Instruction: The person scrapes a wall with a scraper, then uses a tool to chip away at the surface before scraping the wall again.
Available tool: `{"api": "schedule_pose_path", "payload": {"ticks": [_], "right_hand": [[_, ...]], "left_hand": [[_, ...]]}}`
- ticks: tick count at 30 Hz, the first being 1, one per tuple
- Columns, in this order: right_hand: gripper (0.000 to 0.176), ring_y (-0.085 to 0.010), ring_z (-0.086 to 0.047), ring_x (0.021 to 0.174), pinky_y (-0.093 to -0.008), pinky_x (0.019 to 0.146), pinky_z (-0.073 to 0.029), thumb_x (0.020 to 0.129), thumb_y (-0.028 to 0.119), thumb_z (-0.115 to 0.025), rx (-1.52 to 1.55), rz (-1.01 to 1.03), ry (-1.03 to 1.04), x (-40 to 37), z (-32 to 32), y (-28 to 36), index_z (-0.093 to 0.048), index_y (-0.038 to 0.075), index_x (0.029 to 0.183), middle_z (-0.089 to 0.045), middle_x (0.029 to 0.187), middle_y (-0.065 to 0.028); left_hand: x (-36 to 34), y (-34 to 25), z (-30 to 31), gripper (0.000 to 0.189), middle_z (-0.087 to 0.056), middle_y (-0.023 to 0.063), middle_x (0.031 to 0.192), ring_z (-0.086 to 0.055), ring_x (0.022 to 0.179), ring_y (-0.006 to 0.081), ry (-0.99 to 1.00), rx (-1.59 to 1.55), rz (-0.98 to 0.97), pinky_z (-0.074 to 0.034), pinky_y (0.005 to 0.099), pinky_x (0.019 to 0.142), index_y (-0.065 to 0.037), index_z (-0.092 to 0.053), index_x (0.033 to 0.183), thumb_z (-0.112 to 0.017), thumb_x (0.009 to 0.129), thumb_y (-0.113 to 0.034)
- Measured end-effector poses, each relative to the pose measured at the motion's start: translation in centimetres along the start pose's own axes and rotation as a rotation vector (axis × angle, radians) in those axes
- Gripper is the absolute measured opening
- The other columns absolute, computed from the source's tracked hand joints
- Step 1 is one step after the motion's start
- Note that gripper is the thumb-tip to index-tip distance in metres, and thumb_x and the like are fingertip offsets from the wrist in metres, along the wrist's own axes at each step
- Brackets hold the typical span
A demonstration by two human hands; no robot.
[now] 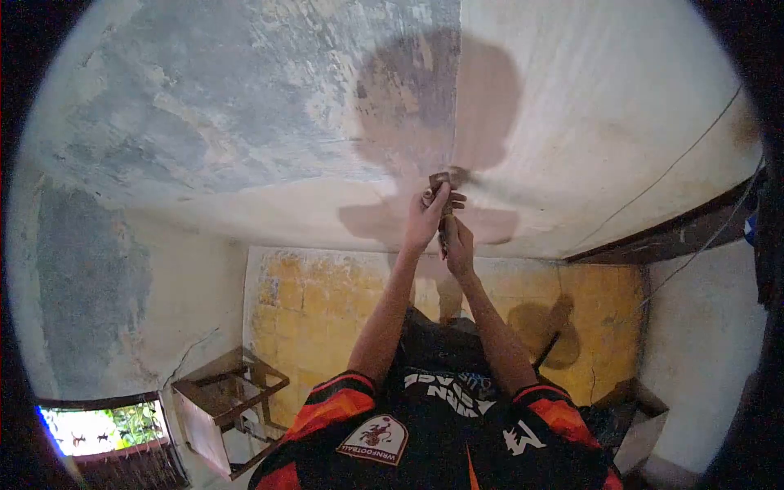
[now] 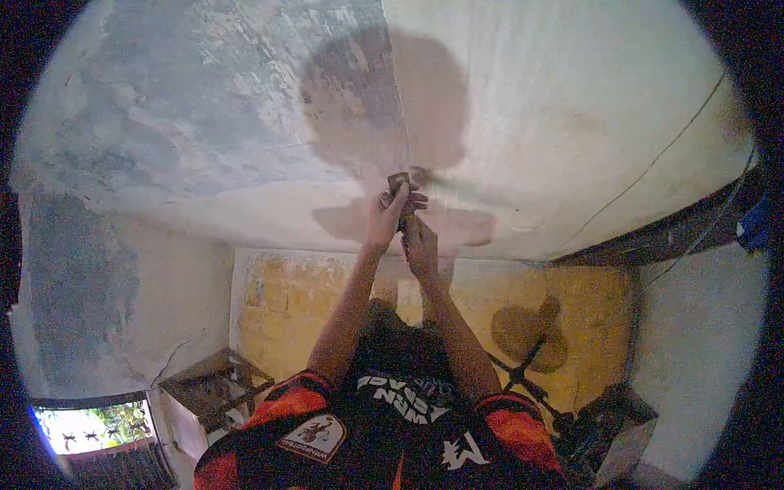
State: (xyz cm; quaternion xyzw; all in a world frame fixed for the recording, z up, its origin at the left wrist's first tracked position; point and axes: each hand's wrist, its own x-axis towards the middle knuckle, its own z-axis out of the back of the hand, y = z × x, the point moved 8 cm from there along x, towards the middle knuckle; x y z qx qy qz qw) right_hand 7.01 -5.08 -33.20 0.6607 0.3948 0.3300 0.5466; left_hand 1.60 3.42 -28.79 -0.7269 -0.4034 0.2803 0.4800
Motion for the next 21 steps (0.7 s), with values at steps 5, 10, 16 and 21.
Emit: {"api": "schedule_pose_path", "payload": {"ticks": [5, 10, 16, 21], "right_hand": [[0.043, -0.0071, -0.039, 0.04, -0.0244, 0.037, -0.033, 0.103, 0.04, -0.039, -0.215, 0.266, -0.022, 2.9, 1.5, -1.6, -0.054, 0.005, 0.082, -0.044, 0.055, 0.0008], [0.041, -0.0076, -0.04, 0.042, -0.0244, 0.038, -0.032, 0.103, 0.037, -0.039, -0.119, 0.076, -0.066, 2.3, 1.6, -2.3, -0.049, 0.008, 0.076, -0.043, 0.054, 0.0019], [0.042, -0.0087, -0.042, 0.045, -0.0277, 0.042, -0.034, 0.103, 0.035, -0.039, -0.134, 0.153, -0.074, 2.0, 1.6, -2.2, -0.05, 0.005, 0.075, -0.044, 0.054, -0.0002], [0.045, -0.0139, -0.047, 0.05, -0.0343, 0.047, -0.037, 0.103, 0.033, -0.04, -0.204, 0.018, -0.145, 2.9, -0.1, 3.2, -0.054, -0.002, 0.079, -0.047, 0.055, -0.0051]], "left_hand": [[2.4, 0.8, 0.5, 0.031, -0.062, 0.0028, 0.071, -0.058, 0.064, 0.0118, -0.011, 0.157, -0.074, -0.047, 0.0282, 0.058, -0.002, -0.06, 0.08, -0.056, 0.098, -0.027], [2.0, 0.7, -0.1, 0.035, -0.057, 0.0, 0.066, -0.051, 0.059, 0.0081, 0.013, 0.183, -0.086, -0.043, 0.0256, 0.055, -0.004, -0.06, 0.074, -0.056, 0.098, -0.029], [2.4, 1.6, -0.3, 0.036, -0.053, -0.0022, 0.061, -0.047, 0.055, 0.0065, 0.059, 0.058, -0.098, -0.038, 0.025, 0.051, -0.006, -0.056, 0.068, -0.055, 0.098, -0.025], [3.4, -3.6, -1.3, 0.034, -0.052, -0.0002, 0.06, -0.049, 0.05, 0.0089, 0.007, 0.236, -0.19, -0.039, 0.0264, 0.045, -0.005, -0.058, 0.073, -0.058, 0.098, -0.028]]}}
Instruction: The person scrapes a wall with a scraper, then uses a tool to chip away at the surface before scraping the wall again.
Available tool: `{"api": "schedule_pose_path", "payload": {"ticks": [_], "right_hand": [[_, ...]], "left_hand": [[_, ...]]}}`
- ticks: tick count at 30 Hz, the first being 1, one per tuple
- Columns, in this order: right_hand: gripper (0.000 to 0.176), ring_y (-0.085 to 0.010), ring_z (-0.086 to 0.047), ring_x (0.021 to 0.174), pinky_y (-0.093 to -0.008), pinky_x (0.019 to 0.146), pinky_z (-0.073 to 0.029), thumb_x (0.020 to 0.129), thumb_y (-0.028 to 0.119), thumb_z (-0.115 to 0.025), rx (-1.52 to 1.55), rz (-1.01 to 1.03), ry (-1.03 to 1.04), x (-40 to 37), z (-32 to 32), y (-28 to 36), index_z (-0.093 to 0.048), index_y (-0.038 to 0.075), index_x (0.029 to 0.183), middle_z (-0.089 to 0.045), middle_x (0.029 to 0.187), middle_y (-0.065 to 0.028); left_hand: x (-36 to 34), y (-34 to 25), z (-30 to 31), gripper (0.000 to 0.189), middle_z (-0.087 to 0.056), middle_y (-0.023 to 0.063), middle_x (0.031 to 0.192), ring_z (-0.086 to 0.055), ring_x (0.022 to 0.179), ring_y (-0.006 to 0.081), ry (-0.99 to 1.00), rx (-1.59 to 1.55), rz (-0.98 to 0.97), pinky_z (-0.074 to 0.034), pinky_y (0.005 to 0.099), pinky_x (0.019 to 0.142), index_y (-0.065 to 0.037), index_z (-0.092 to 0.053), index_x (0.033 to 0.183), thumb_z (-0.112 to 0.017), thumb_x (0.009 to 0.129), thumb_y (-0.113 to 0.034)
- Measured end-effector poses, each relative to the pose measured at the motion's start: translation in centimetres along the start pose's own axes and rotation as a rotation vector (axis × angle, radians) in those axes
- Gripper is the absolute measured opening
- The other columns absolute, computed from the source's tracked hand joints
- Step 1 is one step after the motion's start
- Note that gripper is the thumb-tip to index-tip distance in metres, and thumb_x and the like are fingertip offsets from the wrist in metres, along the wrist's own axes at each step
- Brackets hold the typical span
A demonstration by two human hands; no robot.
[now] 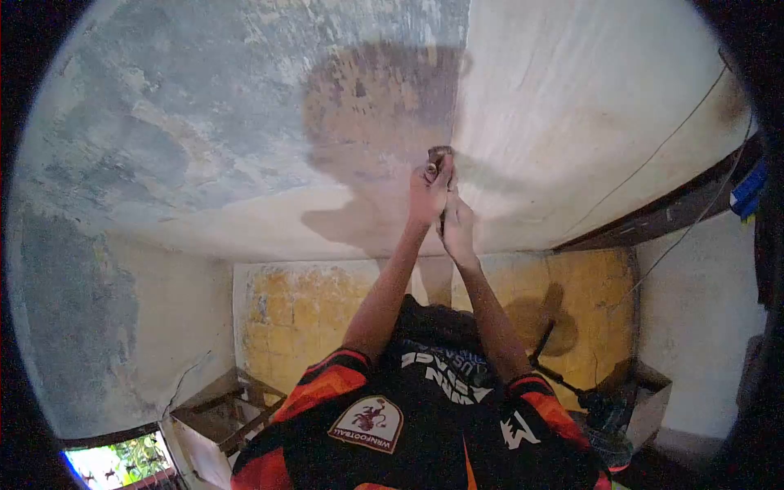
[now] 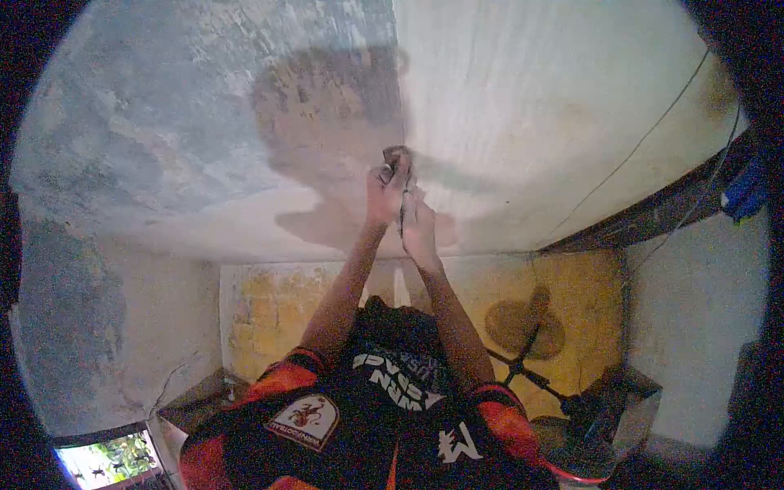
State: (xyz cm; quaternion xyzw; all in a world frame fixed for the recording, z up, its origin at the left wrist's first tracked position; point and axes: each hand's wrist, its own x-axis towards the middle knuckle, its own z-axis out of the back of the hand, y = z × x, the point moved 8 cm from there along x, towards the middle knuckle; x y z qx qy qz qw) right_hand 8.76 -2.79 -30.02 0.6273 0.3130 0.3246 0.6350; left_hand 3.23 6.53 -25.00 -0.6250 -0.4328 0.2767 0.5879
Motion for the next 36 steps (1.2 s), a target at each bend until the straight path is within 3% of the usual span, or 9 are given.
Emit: {"api": "schedule_pose_path", "payload": {"ticks": [3, 6, 12, 15, 21, 25, 30, 33, 36], "right_hand": [[0.048, -0.0125, -0.046, 0.049, -0.0333, 0.046, -0.036, 0.103, 0.036, -0.039, 0.095, -0.053, 0.01, -1.2, -0.1, 0.4, -0.054, -0.001, 0.078, -0.048, 0.056, -0.0034], [0.048, -0.0052, -0.036, 0.04, -0.024, 0.037, -0.029, 0.104, 0.042, -0.034, -0.034, 0.14, -0.001, -0.6, 0.4, -3.3, -0.046, 0.009, 0.071, -0.04, 0.051, 0.0039], [0.051, -0.0059, -0.037, 0.039, -0.0245, 0.036, -0.029, 0.104, 0.043, -0.033, 0.07, 0.006, 0.024, -0.6, 0.2, 1.4, -0.05, 0.009, 0.07, -0.042, 0.051, 0.0031], [0.05, -0.0061, -0.038, 0.038, -0.0246, 0.036, -0.029, 0.104, 0.043, -0.034, 0.085, -0.056, 0.034, -1.5, 0.2, 0.4, -0.05, 0.009, 0.071, -0.042, 0.05, 0.003], [0.051, -0.0062, -0.037, 0.038, -0.0246, 0.035, -0.029, 0.102, 0.046, -0.035, 0.147, -0.171, 0.06, -2.2, -0.4, -1.2, -0.047, 0.011, 0.068, -0.042, 0.05, 0.0027], [0.053, -0.0078, -0.038, 0.04, -0.0268, 0.038, -0.03, 0.102, 0.046, -0.036, 0.02, -0.091, -0.042, -1.8, 0.3, -2.8, -0.048, 0.009, 0.067, -0.042, 0.051, 0.002], [0.051, -0.0105, -0.039, 0.045, -0.0298, 0.044, -0.033, 0.103, 0.041, -0.038, -0.031, -0.046, -0.029, -1.6, 0.5, 2.9, -0.053, 0.003, 0.071, -0.044, 0.053, 0.0003], [0.057, -0.0077, -0.038, 0.04, -0.0265, 0.038, -0.03, 0.101, 0.051, -0.036, -0.048, 0.05, -0.045, -1.5, 0.6, 2.8, -0.045, 0.009, 0.064, -0.041, 0.05, 0.0019], [0.055, -0.0079, -0.039, 0.04, -0.0262, 0.037, -0.03, 0.102, 0.048, -0.035, 0.004, -0.063, -0.012, -2.2, 0.3, 0.0, -0.045, 0.009, 0.064, -0.042, 0.051, 0.0015]], "left_hand": [[-0.5, 0.7, -0.7, 0.033, -0.051, -0.0005, 0.058, -0.047, 0.048, 0.0092, 0.001, -0.216, 0.09, -0.039, 0.0266, 0.044, -0.005, -0.057, 0.073, -0.058, 0.098, -0.027], [-1.1, 4.8, -0.6, 0.033, -0.052, 0.0003, 0.06, -0.049, 0.049, 0.01, 0.019, -0.168, 0.128, -0.039, 0.0268, 0.043, -0.005, -0.056, 0.073, -0.058, 0.098, -0.027], [-0.3, -1.1, -1.3, 0.034, -0.053, 0.0015, 0.059, -0.05, 0.048, 0.0114, 0.05, -0.239, 0.044, -0.038, 0.0277, 0.041, -0.005, -0.054, 0.071, -0.058, 0.097, -0.026], [-1.6, 1.0, -1.0, 0.035, -0.052, 0.0017, 0.058, -0.05, 0.047, 0.0117, -0.032, -0.255, 0.269, -0.038, 0.0277, 0.041, -0.004, -0.054, 0.07, -0.058, 0.097, -0.026], [-1.2, 1.8, -0.6, 0.037, -0.05, 0.0014, 0.054, -0.048, 0.043, 0.0122, -0.038, -0.21, 0.205, -0.037, 0.0273, 0.04, -0.003, -0.054, 0.068, -0.057, 0.098, -0.025], [-1.6, 1.8, -0.5, 0.036, -0.053, 0.0025, 0.056, -0.05, 0.045, 0.0113, -0.041, -0.149, 0.212, -0.039, 0.0263, 0.041, -0.003, -0.056, 0.069, -0.056, 0.098, -0.024], [-0.1, 1.1, -0.3, 0.035, -0.057, 0.0036, 0.059, -0.053, 0.047, 0.0112, -0.098, -0.109, 0.078, -0.043, 0.0273, 0.042, -0.003, -0.058, 0.071, -0.058, 0.097, -0.025], [-0.1, 0.9, -0.2, 0.033, -0.057, 0.0031, 0.059, -0.053, 0.047, 0.0117, -0.081, 0.015, 0.117, -0.044, 0.0287, 0.042, -0.004, -0.058, 0.071, -0.06, 0.096, -0.025], [-2.1, 2.3, -0.7, 0.032, -0.056, 0.0025, 0.058, -0.053, 0.047, 0.0118, -0.064, -0.189, 0.274, -0.044, 0.0287, 0.043, -0.004, -0.057, 0.071, -0.059, 0.096, -0.024]]}}
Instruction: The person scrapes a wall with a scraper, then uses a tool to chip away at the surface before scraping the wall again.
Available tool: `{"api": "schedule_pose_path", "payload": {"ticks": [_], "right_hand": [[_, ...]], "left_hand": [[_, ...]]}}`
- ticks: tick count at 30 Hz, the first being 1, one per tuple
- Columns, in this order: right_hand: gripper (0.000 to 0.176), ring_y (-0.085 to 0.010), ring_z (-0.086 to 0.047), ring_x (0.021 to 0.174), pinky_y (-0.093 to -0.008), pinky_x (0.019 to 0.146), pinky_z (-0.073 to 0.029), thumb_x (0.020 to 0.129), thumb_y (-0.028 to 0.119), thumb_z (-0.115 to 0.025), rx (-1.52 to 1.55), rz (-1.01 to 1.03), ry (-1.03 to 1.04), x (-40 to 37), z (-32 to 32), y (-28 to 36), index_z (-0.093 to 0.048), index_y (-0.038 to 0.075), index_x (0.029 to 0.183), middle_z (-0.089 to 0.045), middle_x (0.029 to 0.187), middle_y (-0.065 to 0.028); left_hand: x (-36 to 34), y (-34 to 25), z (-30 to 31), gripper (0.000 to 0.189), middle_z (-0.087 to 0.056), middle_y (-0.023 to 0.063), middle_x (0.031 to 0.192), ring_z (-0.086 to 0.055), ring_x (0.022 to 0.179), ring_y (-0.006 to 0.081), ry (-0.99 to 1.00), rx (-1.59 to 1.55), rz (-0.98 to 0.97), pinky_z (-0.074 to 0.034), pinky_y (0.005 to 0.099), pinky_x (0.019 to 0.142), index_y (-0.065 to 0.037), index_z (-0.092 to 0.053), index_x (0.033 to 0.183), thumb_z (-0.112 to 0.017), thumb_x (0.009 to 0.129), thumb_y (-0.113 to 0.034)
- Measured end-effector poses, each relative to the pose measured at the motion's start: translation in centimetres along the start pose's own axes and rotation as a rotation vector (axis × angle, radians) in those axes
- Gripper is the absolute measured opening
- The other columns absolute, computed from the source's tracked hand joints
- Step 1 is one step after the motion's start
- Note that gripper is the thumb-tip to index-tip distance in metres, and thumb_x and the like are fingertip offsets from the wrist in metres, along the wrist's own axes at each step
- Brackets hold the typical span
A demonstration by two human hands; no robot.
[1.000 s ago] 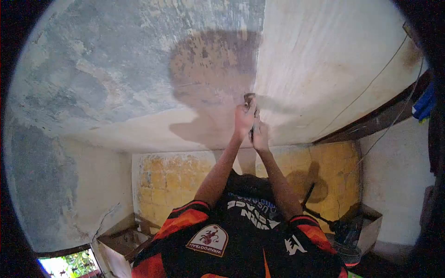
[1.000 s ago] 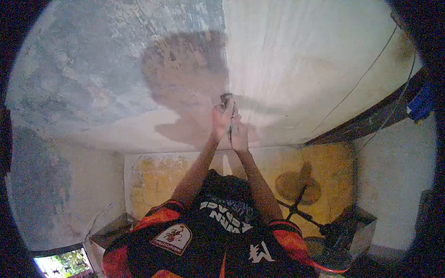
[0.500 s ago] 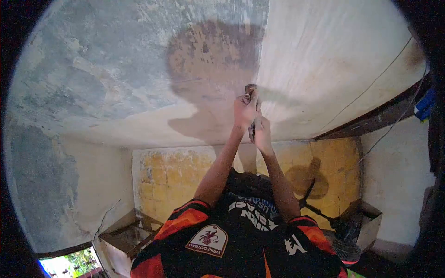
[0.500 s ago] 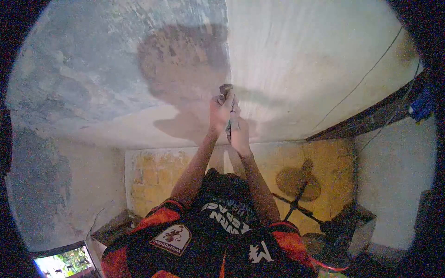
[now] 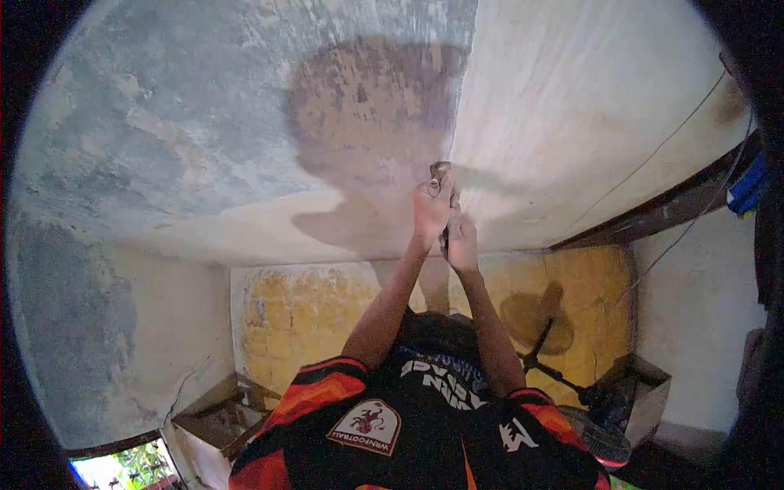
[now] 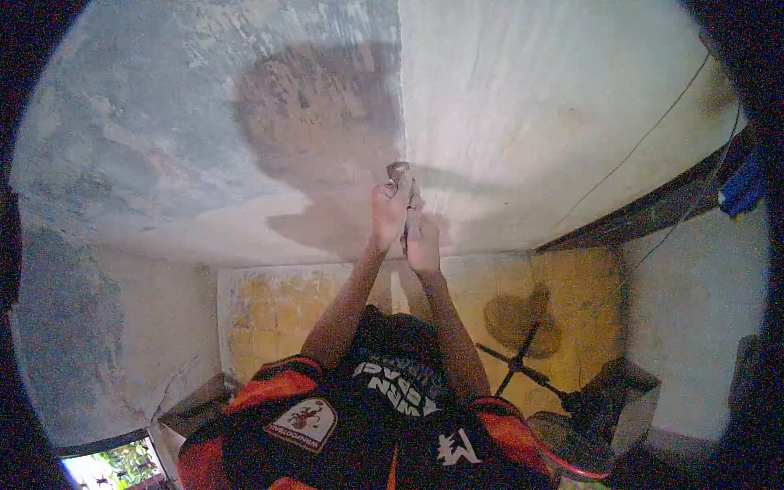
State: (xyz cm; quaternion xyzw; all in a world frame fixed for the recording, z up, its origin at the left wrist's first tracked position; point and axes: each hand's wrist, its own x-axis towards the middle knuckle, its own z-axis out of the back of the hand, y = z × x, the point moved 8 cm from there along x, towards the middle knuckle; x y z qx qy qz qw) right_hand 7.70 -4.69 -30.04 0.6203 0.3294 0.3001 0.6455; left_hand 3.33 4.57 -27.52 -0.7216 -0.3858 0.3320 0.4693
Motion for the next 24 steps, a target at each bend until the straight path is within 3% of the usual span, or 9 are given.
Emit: {"api": "schedule_pose_path", "payload": {"ticks": [3, 6, 9, 12, 15, 18, 21, 24], "right_hand": [[0.053, -0.0081, -0.04, 0.04, -0.026, 0.037, -0.031, 0.103, 0.045, -0.035, 0.099, -0.121, -0.027, -0.3, -0.2, 2.3, -0.045, 0.01, 0.065, -0.044, 0.051, 0.0012], [0.052, -0.0079, -0.04, 0.04, -0.026, 0.036, -0.031, 0.103, 0.044, -0.035, 0.039, 0.015, -0.019, 0.4, 0.0, 0.9, -0.045, 0.01, 0.065, -0.044, 0.051, 0.0014], [0.053, -0.0076, -0.039, 0.04, -0.026, 0.036, -0.031, 0.103, 0.044, -0.035, 0.01, -0.003, 0.0, 0.2, 0.2, -0.1, -0.045, 0.01, 0.065, -0.044, 0.052, 0.0017], [0.054, -0.0078, -0.039, 0.039, -0.0262, 0.036, -0.031, 0.103, 0.045, -0.034, -0.008, 0.062, -0.03, 0.5, 0.4, 3.1, -0.046, 0.009, 0.064, -0.044, 0.052, 0.0019], [0.054, -0.0069, -0.039, 0.04, -0.0253, 0.037, -0.03, 0.103, 0.047, -0.034, -0.043, 0.142, -0.035, 1.3, 0.5, 4.4, -0.046, 0.009, 0.067, -0.043, 0.052, 0.0024], [0.053, -0.0061, -0.039, 0.04, -0.024, 0.037, -0.029, 0.103, 0.047, -0.034, 0.057, -0.016, -0.006, -0.3, 0.1, 2.3, -0.047, 0.008, 0.069, -0.043, 0.052, 0.0026], [0.052, -0.0057, -0.038, 0.04, -0.0232, 0.036, -0.028, 0.103, 0.047, -0.034, 0.069, -0.055, -0.004, -0.5, 0.0, 2.0, -0.048, 0.008, 0.071, -0.044, 0.053, 0.0029], [0.052, -0.0057, -0.038, 0.039, -0.0232, 0.035, -0.028, 0.103, 0.047, -0.034, 0.045, 0.049, -0.029, 0.2, 0.0, 4.3, -0.048, 0.008, 0.071, -0.044, 0.053, 0.0029]], "left_hand": [[1.1, -1.8, -0.7, 0.033, -0.054, 0.0022, 0.057, -0.052, 0.046, 0.0122, 0.055, -0.002, -0.073, -0.042, 0.0283, 0.041, -0.005, -0.056, 0.07, -0.059, 0.097, -0.024], [0.1, -2.3, -1.0, 0.037, -0.051, 0.0001, 0.055, -0.048, 0.044, 0.009, 0.043, -0.034, -0.038, -0.037, 0.0263, 0.041, -0.005, -0.053, 0.066, -0.057, 0.098, -0.024], [-0.3, -2.0, -1.0, 0.037, -0.051, -0.0001, 0.054, -0.047, 0.044, 0.0093, 0.05, -0.074, -0.081, -0.037, 0.0262, 0.041, -0.005, -0.053, 0.066, -0.057, 0.098, -0.024], [0.3, -3.8, -1.6, 0.035, -0.055, 0.0024, 0.057, -0.052, 0.046, 0.0116, 0.03, -0.041, -0.056, -0.04, 0.0273, 0.04, -0.005, -0.057, 0.069, -0.058, 0.097, -0.026], [1.2, -5.9, -1.5, 0.035, -0.056, 0.0024, 0.058, -0.052, 0.046, 0.011, 0.052, 0.189, -0.207, -0.04, 0.0271, 0.04, -0.005, -0.058, 0.07, -0.058, 0.097, -0.026], [0.4, -2.4, -0.9, 0.035, -0.056, 0.0023, 0.058, -0.052, 0.046, 0.0107, 0.041, 0.059, -0.077, -0.04, 0.0277, 0.04, -0.004, -0.058, 0.07, -0.058, 0.097, -0.027], [-0.1, -3.1, -0.9, 0.036, -0.056, 0.0021, 0.058, -0.052, 0.047, 0.0107, 0.029, 0.081, -0.095, -0.04, 0.0279, 0.041, -0.005, -0.058, 0.07, -0.059, 0.097, -0.028], [0.0, -5.1, -1.8, 0.036, -0.056, 0.0021, 0.058, -0.052, 0.047, 0.0104, 0.04, -0.002, -0.054, -0.041, 0.0268, 0.041, -0.004, -0.057, 0.069, -0.059, 0.097, -0.027]]}}
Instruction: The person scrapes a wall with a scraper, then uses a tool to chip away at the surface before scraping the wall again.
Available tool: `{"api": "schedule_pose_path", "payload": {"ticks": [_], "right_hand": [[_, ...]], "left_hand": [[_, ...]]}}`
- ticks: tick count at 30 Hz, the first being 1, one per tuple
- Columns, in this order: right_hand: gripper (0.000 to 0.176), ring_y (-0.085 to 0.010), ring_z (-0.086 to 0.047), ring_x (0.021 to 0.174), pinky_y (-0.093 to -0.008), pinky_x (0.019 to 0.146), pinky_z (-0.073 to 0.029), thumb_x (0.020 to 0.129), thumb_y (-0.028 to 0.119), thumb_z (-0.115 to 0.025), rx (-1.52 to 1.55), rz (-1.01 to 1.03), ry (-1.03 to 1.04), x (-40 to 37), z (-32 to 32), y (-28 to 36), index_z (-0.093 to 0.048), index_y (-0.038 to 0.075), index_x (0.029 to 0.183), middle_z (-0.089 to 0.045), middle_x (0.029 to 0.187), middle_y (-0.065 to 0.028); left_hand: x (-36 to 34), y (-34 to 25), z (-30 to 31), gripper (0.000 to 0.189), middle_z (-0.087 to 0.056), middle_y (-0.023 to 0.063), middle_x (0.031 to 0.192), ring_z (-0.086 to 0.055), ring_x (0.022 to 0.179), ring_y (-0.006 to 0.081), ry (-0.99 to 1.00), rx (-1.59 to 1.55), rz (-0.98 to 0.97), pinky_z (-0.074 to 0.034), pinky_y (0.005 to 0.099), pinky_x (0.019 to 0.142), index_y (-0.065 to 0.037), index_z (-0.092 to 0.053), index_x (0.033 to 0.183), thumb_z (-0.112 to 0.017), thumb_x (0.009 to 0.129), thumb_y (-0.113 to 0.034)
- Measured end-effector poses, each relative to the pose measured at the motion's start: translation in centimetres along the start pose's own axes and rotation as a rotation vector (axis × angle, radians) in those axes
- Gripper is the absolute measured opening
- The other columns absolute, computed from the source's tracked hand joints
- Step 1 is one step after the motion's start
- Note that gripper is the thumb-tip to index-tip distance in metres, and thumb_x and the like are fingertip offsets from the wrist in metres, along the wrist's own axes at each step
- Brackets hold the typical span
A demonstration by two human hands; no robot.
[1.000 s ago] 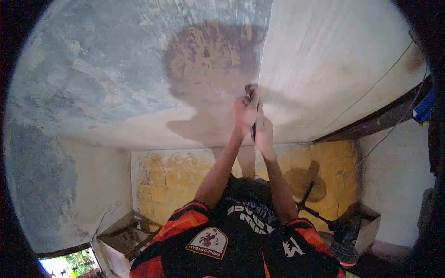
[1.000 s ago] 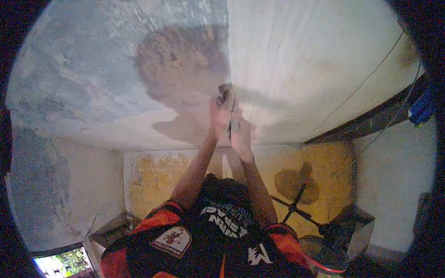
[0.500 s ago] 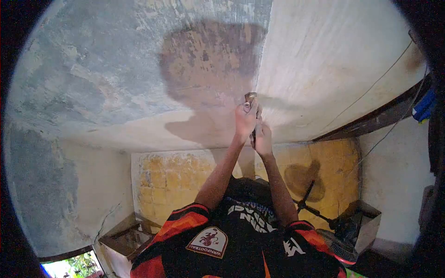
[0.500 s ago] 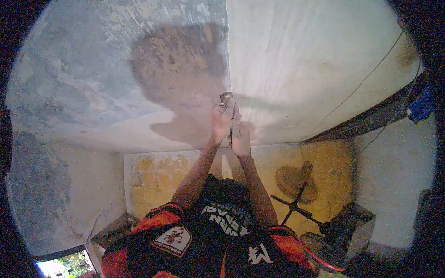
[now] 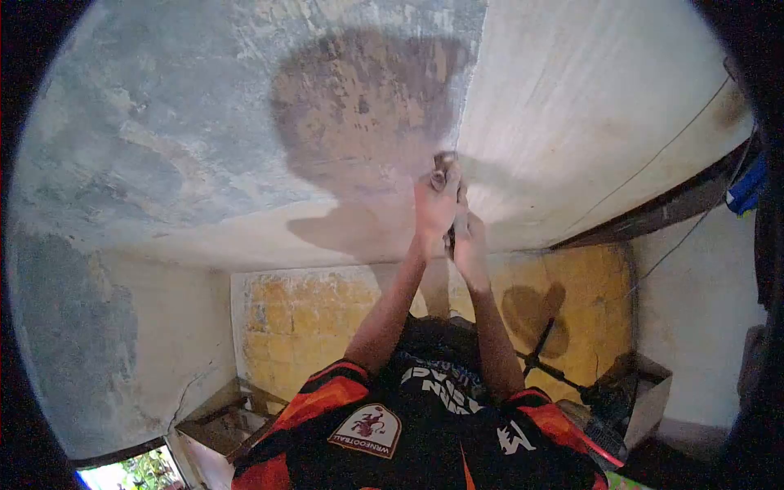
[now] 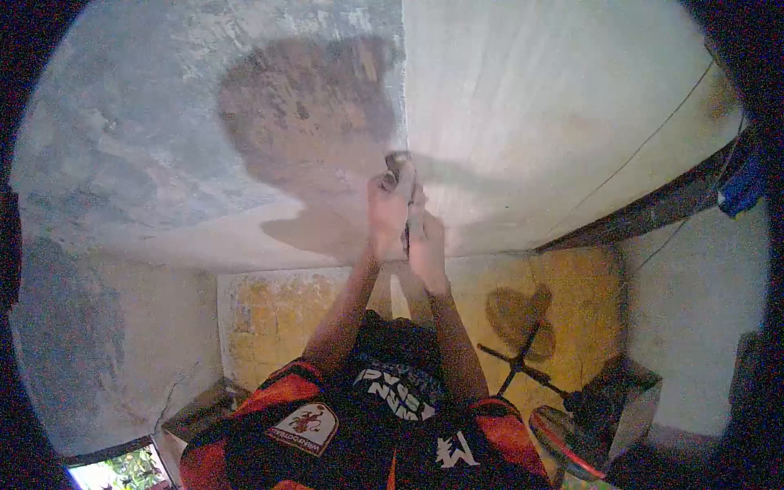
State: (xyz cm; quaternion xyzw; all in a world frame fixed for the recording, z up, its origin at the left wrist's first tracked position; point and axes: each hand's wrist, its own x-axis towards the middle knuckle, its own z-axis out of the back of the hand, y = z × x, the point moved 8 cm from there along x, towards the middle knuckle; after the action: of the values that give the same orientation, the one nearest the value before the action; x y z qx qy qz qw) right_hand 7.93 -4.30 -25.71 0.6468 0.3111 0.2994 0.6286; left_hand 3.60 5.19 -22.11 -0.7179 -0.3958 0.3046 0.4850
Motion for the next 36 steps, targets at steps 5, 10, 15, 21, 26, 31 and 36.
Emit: {"api": "schedule_pose_path", "payload": {"ticks": [5, 10, 15, 21, 26, 31, 36], "right_hand": [[0.045, -0.0069, -0.043, 0.048, -0.0278, 0.045, -0.033, 0.103, 0.034, -0.04, 0.065, -0.087, 0.034, 0.1, 0.1, 1.4, -0.055, 0.004, 0.073, -0.046, 0.055, 0.0015], [0.048, -0.0084, -0.043, 0.048, -0.0292, 0.045, -0.033, 0.103, 0.035, -0.039, -0.002, -0.071, 0.02, -0.3, 0.8, -1.6, -0.054, 0.003, 0.07, -0.046, 0.054, 0.0004], [0.052, -0.0096, -0.041, 0.048, -0.0305, 0.045, -0.033, 0.103, 0.037, -0.038, 0.011, -0.07, -0.007, -0.1, 0.3, 0.7, -0.051, 0.002, 0.067, -0.045, 0.054, -0.0003], [0.048, -0.0045, -0.036, 0.041, -0.0242, 0.037, -0.028, 0.103, 0.042, -0.041, 0.076, 0.096, 0.059, 2.3, -0.6, 11.8, -0.048, 0.008, 0.069, -0.042, 0.051, 0.0036], [0.03, -0.0052, -0.043, 0.049, -0.0234, 0.045, -0.035, 0.1, 0.027, -0.047, 0.085, 0.0, 0.08, -0.9, 0.2, 8.0, -0.058, 0.003, 0.116, -0.047, 0.06, 0.0028], [0.028, -0.0061, -0.049, 0.055, -0.0234, 0.049, -0.039, 0.095, 0.019, -0.055, 0.172, 0.019, 0.044, -3.1, 2.1, -0.4, -0.058, 0.001, 0.116, -0.055, 0.075, -0.0007], [0.033, -0.0096, -0.055, 0.066, -0.0241, 0.059, -0.044, 0.094, 0.018, -0.054, 0.016, 0.334, -0.148, -2.3, 2.8, -2.2, -0.053, -0.001, 0.121, -0.06, 0.088, -0.0054]], "left_hand": [[0.4, -1.5, -0.6, 0.036, -0.056, 0.0029, 0.057, -0.052, 0.046, 0.01, 0.009, 0.02, -0.072, -0.04, 0.0257, 0.04, -0.004, -0.057, 0.067, -0.059, 0.096, -0.025], [-0.4, 0.5, 0.2, 0.036, -0.055, 0.0025, 0.055, -0.051, 0.046, 0.0098, -0.011, 0.068, -0.017, -0.04, 0.026, 0.041, -0.004, -0.056, 0.066, -0.06, 0.096, -0.023], [0.0, -1.0, -0.4, 0.036, -0.053, 0.0001, 0.054, -0.049, 0.047, 0.008, -0.017, 0.033, -0.029, -0.038, 0.0255, 0.043, -0.003, -0.056, 0.064, -0.06, 0.095, -0.021], [0.1, -14.2, -4.1, 0.037, -0.051, -0.0015, 0.054, -0.047, 0.05, 0.0062, 0.021, 0.124, -0.366, -0.036, 0.0255, 0.045, -0.003, -0.056, 0.064, -0.059, 0.096, -0.022], [0.2, -7.0, -2.2, 0.038, -0.056, 0.0041, 0.055, -0.056, 0.047, 0.0135, 0.055, 0.042, -0.103, -0.044, 0.0283, 0.044, -0.001, -0.058, 0.066, -0.06, 0.095, -0.026], [-1.0, -1.2, -0.5, 0.031, -0.062, 0.0071, 0.065, -0.058, 0.051, 0.0138, 0.118, 0.001, 0.033, -0.047, 0.0283, 0.047, 0.001, -0.06, 0.085, -0.056, 0.098, -0.028], [-0.8, -0.8, -1.3, 0.027, -0.067, 0.011, 0.072, -0.064, 0.057, 0.0135, 0.171, -0.125, -0.001, -0.051, 0.0275, 0.051, -0.001, -0.062, 0.097, -0.055, 0.099, -0.027]]}}
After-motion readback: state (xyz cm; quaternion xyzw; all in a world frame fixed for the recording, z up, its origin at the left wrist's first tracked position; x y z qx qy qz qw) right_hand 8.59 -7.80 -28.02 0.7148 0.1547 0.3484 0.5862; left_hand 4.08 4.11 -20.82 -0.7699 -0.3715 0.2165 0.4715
